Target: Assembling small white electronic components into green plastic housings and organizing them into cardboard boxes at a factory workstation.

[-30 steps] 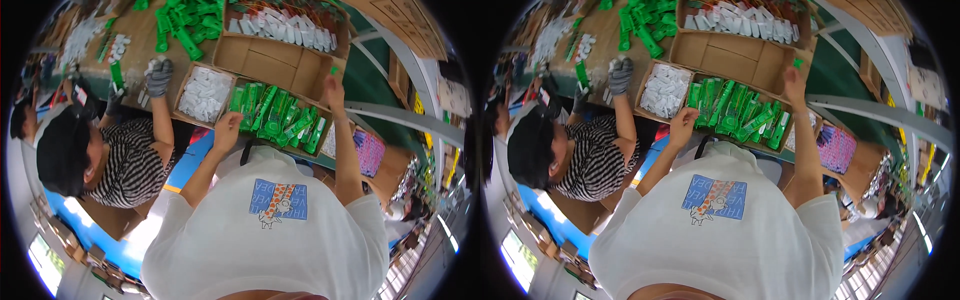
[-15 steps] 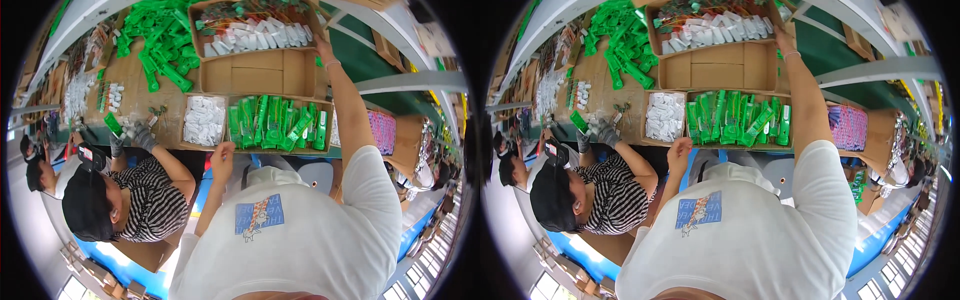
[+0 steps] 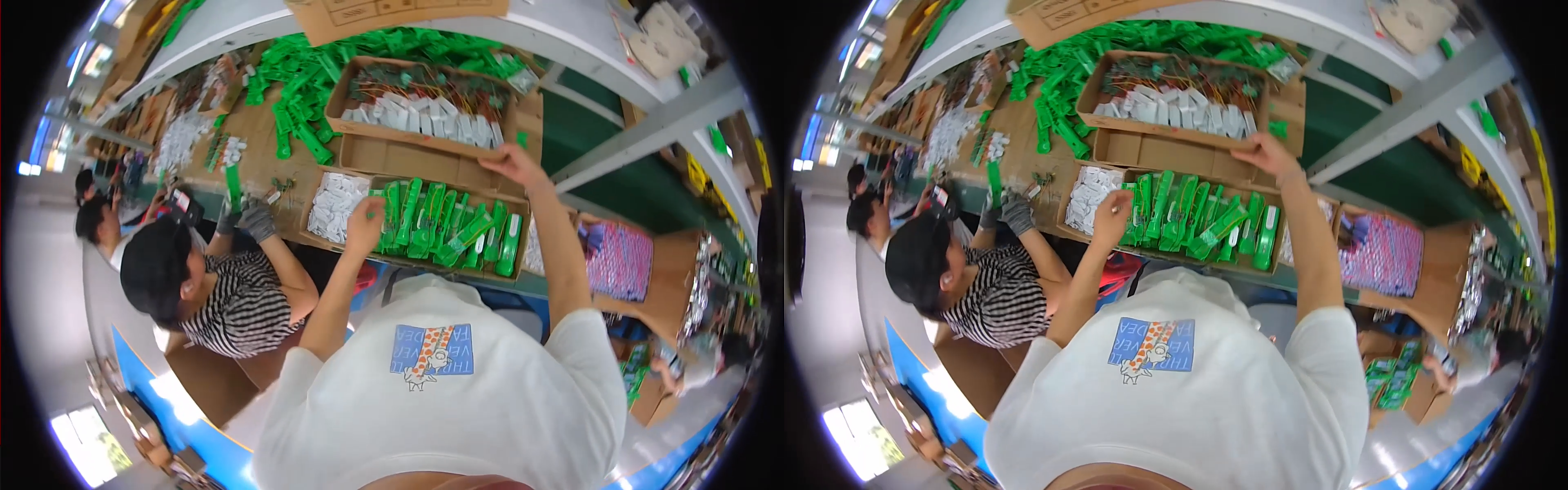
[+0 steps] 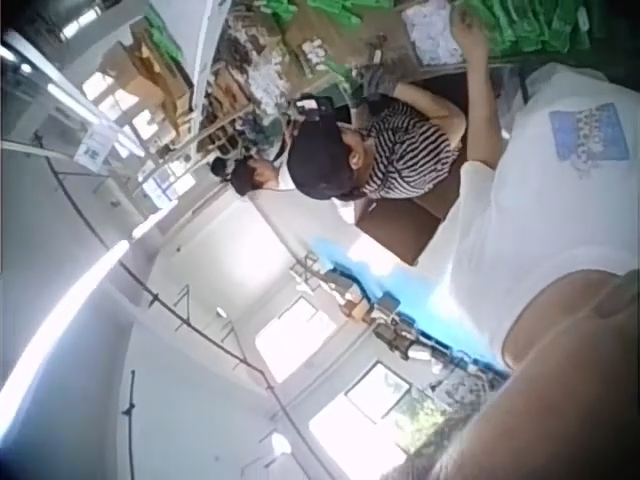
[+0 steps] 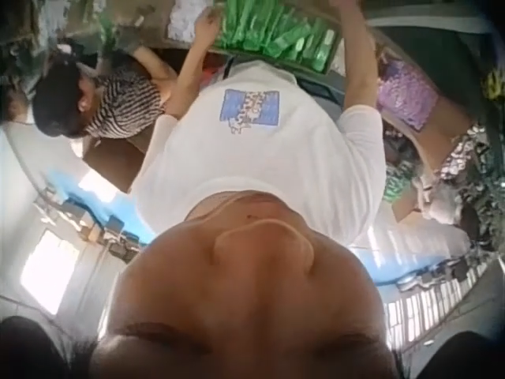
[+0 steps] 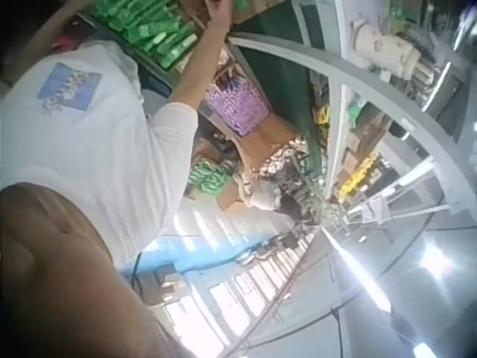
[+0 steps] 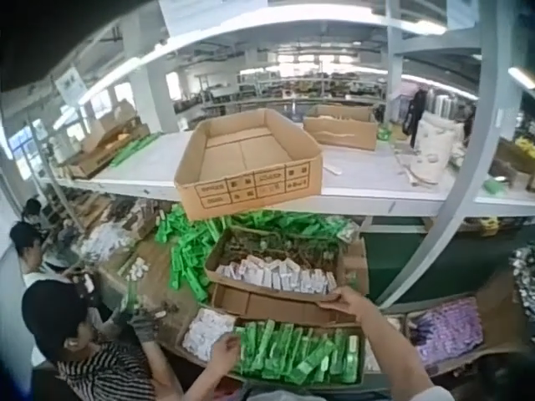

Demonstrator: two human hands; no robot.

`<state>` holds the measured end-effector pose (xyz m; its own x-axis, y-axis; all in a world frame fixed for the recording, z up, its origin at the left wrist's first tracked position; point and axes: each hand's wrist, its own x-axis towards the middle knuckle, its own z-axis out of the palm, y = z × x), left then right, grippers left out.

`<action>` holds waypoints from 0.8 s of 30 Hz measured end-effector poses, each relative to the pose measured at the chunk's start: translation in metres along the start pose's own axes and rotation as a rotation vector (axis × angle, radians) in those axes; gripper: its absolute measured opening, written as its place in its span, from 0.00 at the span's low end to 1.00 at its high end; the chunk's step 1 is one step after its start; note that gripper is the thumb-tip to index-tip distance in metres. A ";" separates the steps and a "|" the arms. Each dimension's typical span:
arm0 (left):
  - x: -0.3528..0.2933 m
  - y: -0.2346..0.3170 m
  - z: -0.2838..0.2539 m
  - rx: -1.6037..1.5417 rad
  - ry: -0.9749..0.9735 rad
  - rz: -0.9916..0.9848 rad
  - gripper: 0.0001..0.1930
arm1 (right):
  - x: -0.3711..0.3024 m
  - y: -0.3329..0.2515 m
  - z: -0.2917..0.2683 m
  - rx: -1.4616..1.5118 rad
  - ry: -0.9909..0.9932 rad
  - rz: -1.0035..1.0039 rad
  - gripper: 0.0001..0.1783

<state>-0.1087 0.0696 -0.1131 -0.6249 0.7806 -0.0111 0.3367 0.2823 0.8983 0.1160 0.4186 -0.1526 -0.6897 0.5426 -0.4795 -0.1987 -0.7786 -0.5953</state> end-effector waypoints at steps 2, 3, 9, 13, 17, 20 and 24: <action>0.035 -0.019 0.003 0.064 0.139 0.046 0.12 | -0.017 0.011 0.003 0.029 -0.111 -0.038 0.04; 0.051 -0.032 0.000 0.099 0.205 0.022 0.14 | -0.028 0.015 0.016 0.078 -0.027 -0.088 0.03; 0.140 -0.084 -0.029 0.483 0.412 -0.058 0.23 | -0.091 0.017 -0.003 0.189 0.078 -0.064 0.12; 0.173 -0.113 -0.019 0.463 0.189 -0.311 0.28 | -0.144 0.012 0.007 0.233 0.125 -0.108 0.16; 0.189 -0.124 -0.021 0.517 0.048 -0.322 0.25 | -0.153 0.000 -0.002 0.085 0.264 -0.225 0.10; 0.198 -0.121 -0.021 0.539 0.095 -0.382 0.21 | -0.155 -0.002 -0.026 0.079 0.292 -0.320 0.07; 0.204 -0.065 -0.067 0.827 0.284 -0.190 0.14 | -0.167 -0.006 -0.029 0.157 0.288 -0.211 0.16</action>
<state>-0.3055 0.1733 -0.1440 -0.8359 0.5429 0.0808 0.5411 0.7904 0.2871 0.2526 0.3416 -0.0877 -0.4034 0.7448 -0.5316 -0.4348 -0.6672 -0.6048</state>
